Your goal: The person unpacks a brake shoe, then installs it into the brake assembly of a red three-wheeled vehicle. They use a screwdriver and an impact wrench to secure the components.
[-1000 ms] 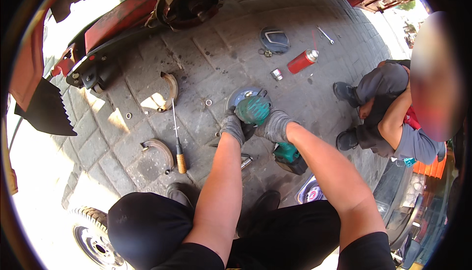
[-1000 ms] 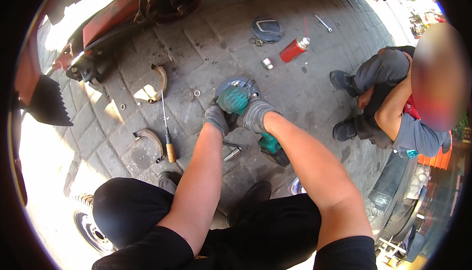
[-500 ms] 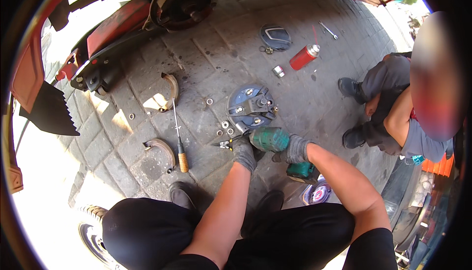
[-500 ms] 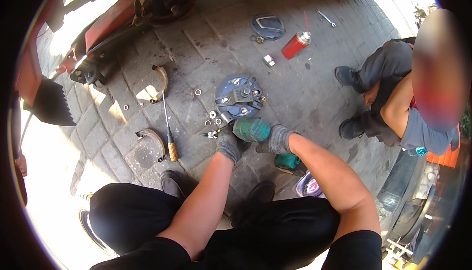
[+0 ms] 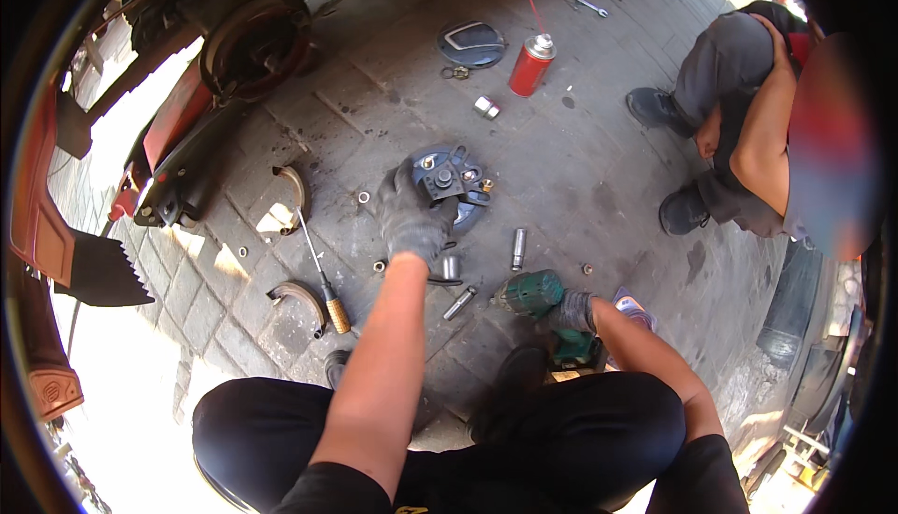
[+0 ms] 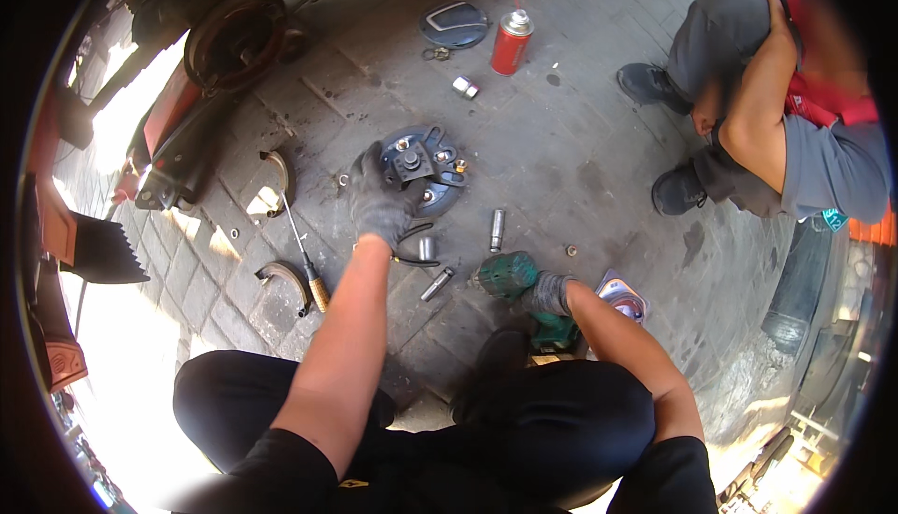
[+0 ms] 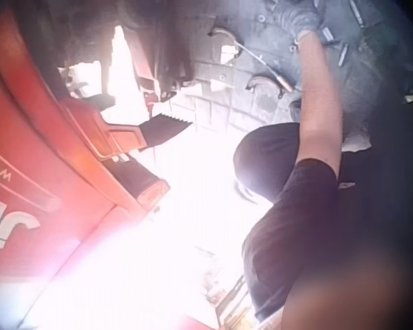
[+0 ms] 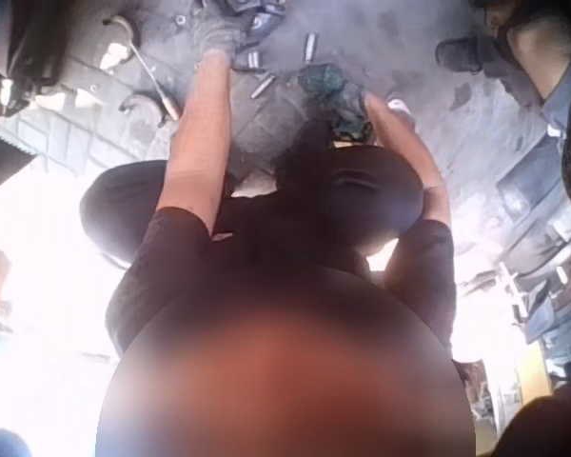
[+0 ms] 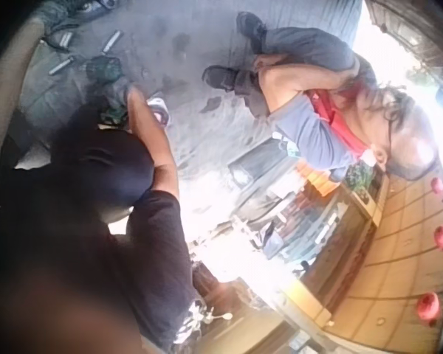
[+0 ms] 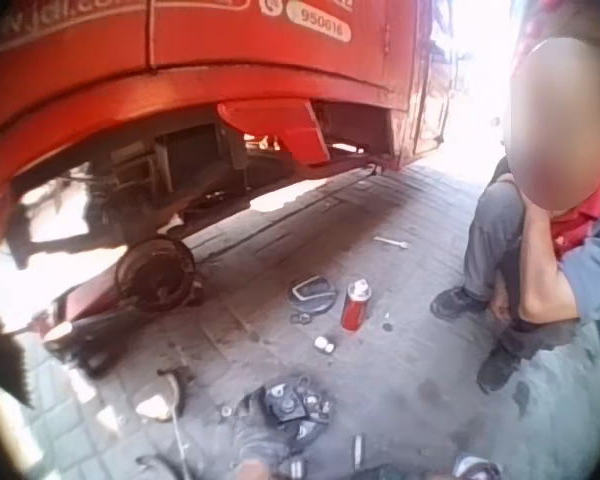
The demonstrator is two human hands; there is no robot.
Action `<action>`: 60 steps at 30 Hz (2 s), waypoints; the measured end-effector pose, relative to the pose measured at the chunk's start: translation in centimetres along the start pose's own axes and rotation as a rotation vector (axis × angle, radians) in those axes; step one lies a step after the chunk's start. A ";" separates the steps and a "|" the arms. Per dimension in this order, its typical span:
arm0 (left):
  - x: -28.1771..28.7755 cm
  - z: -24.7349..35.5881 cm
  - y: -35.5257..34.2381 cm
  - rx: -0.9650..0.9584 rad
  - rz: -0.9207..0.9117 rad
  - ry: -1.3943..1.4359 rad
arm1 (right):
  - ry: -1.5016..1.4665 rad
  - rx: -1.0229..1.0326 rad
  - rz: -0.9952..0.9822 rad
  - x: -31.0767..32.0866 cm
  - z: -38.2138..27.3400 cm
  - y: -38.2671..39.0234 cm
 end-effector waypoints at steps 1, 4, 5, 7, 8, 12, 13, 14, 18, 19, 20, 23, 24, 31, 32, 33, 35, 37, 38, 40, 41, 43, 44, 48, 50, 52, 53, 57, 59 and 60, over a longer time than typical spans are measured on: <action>-2.1 0.8 -1.5 0.002 -0.232 -0.092 | 0.037 -0.011 0.018 0.2 0.7 -0.1; -5.2 2.4 -3.1 -0.083 -0.645 -0.232 | 0.142 0.038 0.129 1.6 2.2 -1.1; -4.7 2.8 -3.8 -0.075 -0.595 -0.197 | 0.187 0.024 0.182 2.3 2.8 -1.4; -3.4 2.6 -4.2 -0.016 -0.524 -0.157 | 0.252 -0.017 0.247 3.0 4.0 -1.7; -2.5 3.1 -4.2 -0.025 -0.473 -0.019 | 0.278 -0.047 0.264 3.2 4.4 -1.6; -0.1 3.4 -4.1 0.044 -0.578 0.564 | 0.495 -0.120 0.323 5.3 2.7 0.0; 0.6 2.9 -3.7 0.078 -0.578 0.586 | 0.537 -0.132 0.321 6.2 1.7 0.5; 1.3 2.0 -2.8 0.109 -0.575 0.611 | 0.580 -0.144 0.319 7.1 0.4 1.1; 0.3 -1.7 3.4 0.189 -0.761 0.331 | 0.362 -0.040 0.391 11.9 -5.0 1.8; -1.1 -1.7 5.0 0.101 -0.837 0.212 | 0.315 0.050 0.438 12.7 -6.6 1.6; -1.9 -2.1 6.8 0.071 -0.861 0.127 | 0.262 0.162 0.475 13.2 -8.3 1.3; -3.1 -2.7 11.9 -0.008 -1.010 -0.014 | 0.066 0.375 0.440 11.5 -11.1 -0.7; -3.4 -2.8 12.9 -0.038 -1.065 -0.067 | -0.012 0.416 0.398 10.6 -11.7 -1.5; -3.4 -4.0 10.8 0.180 -1.179 0.070 | 0.053 0.347 0.416 9.5 -11.3 -4.6; -2.6 -4.8 7.3 0.247 -0.902 0.062 | 0.032 0.372 0.439 9.9 -11.5 -4.6; -1.4 -5.6 4.1 0.306 -0.631 0.030 | 0.008 0.367 0.462 10.2 -11.3 -4.6; -1.5 -6.4 -0.1 0.398 -0.403 0.008 | -0.028 0.368 0.498 10.6 -11.1 -4.6; -4.1 -6.5 -1.5 0.508 -0.451 0.373 | -0.033 0.395 0.538 10.7 -11.0 -4.4; -6.1 -7.0 -1.6 0.650 -0.540 0.544 | -0.095 0.378 0.518 10.3 -10.5 -4.5; -6.0 -8.2 -2.8 0.591 -0.483 0.090 | -0.196 0.381 0.513 9.7 -9.8 -4.3; -7.7 -8.7 -2.1 0.690 -0.678 0.192 | -0.204 0.382 0.498 9.3 -9.4 -4.3; -7.8 -8.6 -2.1 0.665 -0.620 0.289 | -0.234 0.348 0.455 8.7 -8.2 -4.5; -7.7 -8.8 -1.9 0.689 -0.615 0.316 | -0.265 0.312 0.424 8.3 -7.6 -4.7; -7.2 -8.8 -0.9 0.793 -0.636 0.411 | -0.263 0.303 0.395 7.8 -7.1 -4.3; -6.8 -8.2 -0.3 0.759 -0.654 0.411 | -0.400 0.283 0.391 7.7 -7.6 -3.8; -6.2 -7.1 -0.2 0.639 -0.592 0.549 | -0.466 0.265 0.434 8.0 -8.9 -2.8; -6.0 -7.0 0.3 0.654 -0.569 0.623 | -0.474 0.264 0.479 8.6 -9.9 -2.1; -5.1 -6.3 1.4 0.683 -0.496 0.864 | -0.589 0.246 0.562 10.4 -14.6 0.4; -3.2 -5.1 0.1 0.546 -0.438 0.745 | -0.588 0.308 0.516 12.0 -18.0 1.5; -1.9 -4.5 -0.8 0.502 -0.376 0.736 | -0.576 0.319 0.531 12.8 -19.4 2.0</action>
Point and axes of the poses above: each hand's wrist, its own y-axis away from the middle knuckle, its own x-axis out of the back of the hand, z = x × y, the point moved 9 cm from there along -y, towards the middle knuckle, and after that the axes turned 7 degrees about x, right-handed, at the moved point
